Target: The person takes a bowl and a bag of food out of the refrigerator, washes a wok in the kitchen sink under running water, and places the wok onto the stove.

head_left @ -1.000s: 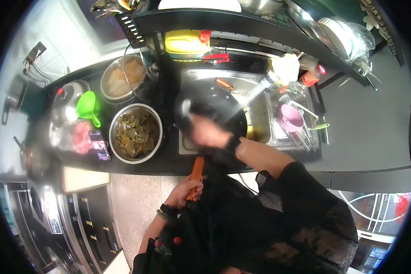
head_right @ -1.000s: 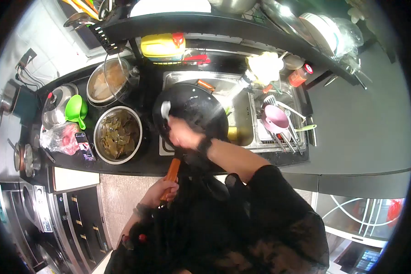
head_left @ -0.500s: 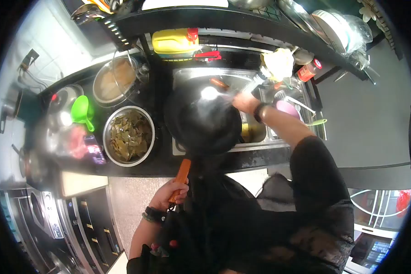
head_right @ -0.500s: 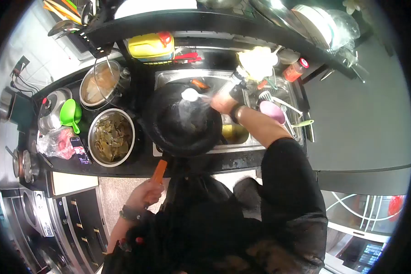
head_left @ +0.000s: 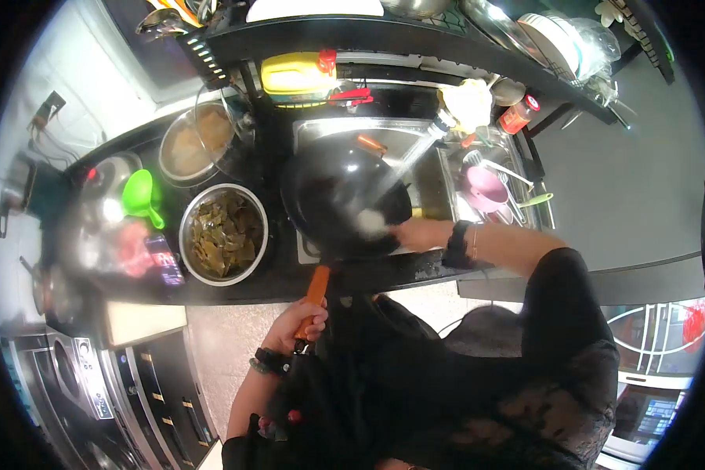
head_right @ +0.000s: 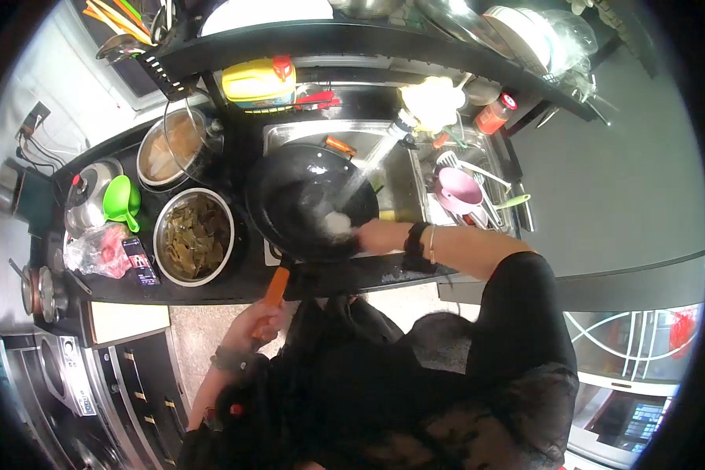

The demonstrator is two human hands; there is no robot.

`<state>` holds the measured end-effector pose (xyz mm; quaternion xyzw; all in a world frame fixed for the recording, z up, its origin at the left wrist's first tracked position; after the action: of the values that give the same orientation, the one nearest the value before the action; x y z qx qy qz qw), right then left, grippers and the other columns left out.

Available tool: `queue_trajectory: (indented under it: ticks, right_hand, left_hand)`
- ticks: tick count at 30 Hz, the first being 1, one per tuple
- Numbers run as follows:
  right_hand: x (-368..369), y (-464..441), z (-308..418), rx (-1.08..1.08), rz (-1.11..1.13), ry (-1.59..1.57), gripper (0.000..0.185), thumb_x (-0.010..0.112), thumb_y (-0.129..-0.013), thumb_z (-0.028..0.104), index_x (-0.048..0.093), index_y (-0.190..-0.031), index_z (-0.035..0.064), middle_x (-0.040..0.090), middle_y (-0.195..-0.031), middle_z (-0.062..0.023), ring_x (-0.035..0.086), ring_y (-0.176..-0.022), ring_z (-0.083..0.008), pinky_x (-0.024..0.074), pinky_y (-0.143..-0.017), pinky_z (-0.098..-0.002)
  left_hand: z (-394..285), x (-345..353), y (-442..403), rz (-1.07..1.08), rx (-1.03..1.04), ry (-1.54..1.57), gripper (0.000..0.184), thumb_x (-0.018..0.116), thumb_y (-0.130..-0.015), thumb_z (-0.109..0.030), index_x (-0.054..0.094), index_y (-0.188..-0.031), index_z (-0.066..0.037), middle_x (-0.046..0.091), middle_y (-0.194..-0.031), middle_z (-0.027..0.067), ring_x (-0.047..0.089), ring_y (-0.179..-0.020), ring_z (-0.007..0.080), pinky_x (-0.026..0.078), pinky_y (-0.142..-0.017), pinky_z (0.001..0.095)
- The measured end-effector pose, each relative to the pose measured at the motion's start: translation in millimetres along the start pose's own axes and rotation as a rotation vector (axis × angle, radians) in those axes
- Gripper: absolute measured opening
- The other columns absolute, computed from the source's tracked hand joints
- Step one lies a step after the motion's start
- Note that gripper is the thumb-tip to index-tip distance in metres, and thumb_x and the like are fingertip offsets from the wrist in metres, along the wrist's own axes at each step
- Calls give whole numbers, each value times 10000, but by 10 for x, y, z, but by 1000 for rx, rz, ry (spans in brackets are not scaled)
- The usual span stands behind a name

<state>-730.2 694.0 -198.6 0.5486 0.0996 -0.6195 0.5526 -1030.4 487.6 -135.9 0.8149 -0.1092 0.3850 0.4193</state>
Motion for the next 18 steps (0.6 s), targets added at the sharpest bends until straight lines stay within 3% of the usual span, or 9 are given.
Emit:
queue_trajectory:
  ticks: [3,6,7,10,11,12,15,16,18]
  right_hand:
    - [-109,-391,592,-7,-150,-370,459,437,-916,172,413,-1350,23,607,-964,-300,614,-895,-421,484,-804,-470]
    - [3,-1247,581,-109,-633,-652,443,423,-921,182,432,-1358,113,630,-848,-263,631,-764,-415,504,-665,-454]
    - [-168,-1337,583,84,-657,-517,423,448,-894,172,481,-1296,45,628,-816,-266,633,-731,-413,508,-643,-469]
    - [-132,-1571,-23,566,-525,-243,425,445,-877,184,480,-1238,-37,644,-870,-267,642,-824,-402,515,-746,-498]
    - [-135,-1316,9,570,-620,-156,399,446,-876,174,521,-1212,-27,653,-885,-246,647,-848,-398,519,-778,-481]
    - [-107,-1108,11,567,-541,-53,401,453,-869,161,528,-1224,-11,657,-877,-227,658,-838,-379,531,-761,-467]
    - [167,-629,-97,407,-300,-66,255,528,-798,132,652,-951,-29,659,-861,-240,657,-813,-400,531,-712,-476]
    - [259,-574,-23,491,-308,-117,201,534,-784,133,674,-800,-11,658,-847,-244,658,-811,-399,527,-705,-475]
    - [320,-536,-15,354,84,-128,348,486,-811,119,550,-1129,-8,640,-937,-249,628,-859,-402,491,-742,-491]
  left_hand:
    - [60,-97,-48,-8,-42,72,181,565,-842,-96,470,-995,-77,459,-651,0,411,-454,76,328,-402,213]
    - [66,-102,-64,-3,-58,50,180,562,-841,-91,469,-995,-77,456,-646,-1,412,-453,82,333,-405,219]
    - [82,-103,-67,-2,-50,56,181,560,-842,-89,467,-996,-76,456,-645,0,410,-451,83,334,-404,222]
    - [100,-71,-86,14,-16,60,183,557,-843,-87,462,-999,-77,456,-648,3,411,-452,83,337,-406,225]
    - [103,-65,-80,34,6,54,185,556,-844,-86,460,-1001,-79,458,-652,4,412,-455,82,339,-409,225]
    - [125,-87,-81,33,2,54,185,556,-844,-86,460,-1001,-79,458,-652,4,412,-455,82,339,-409,225]
    - [116,-118,-115,32,-38,97,183,558,-846,-88,460,-1001,-83,458,-657,6,417,-464,83,342,-417,221]
    - [105,-93,-95,21,-41,77,186,565,-845,-101,470,-1004,-81,456,-670,0,409,-472,74,335,-417,209]
    - [102,-73,-92,14,-46,59,191,572,-843,-114,481,-1008,-80,454,-684,-6,400,-480,64,328,-416,196]
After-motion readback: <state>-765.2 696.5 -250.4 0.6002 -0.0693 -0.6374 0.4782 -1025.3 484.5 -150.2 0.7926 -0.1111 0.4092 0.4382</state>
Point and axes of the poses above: each hand's wrist, its own y-axis away from the middle knuckle, its own x-axis out of the palm, z = x × y, the point moved 1 cm from there along -y, towards the middle knuckle
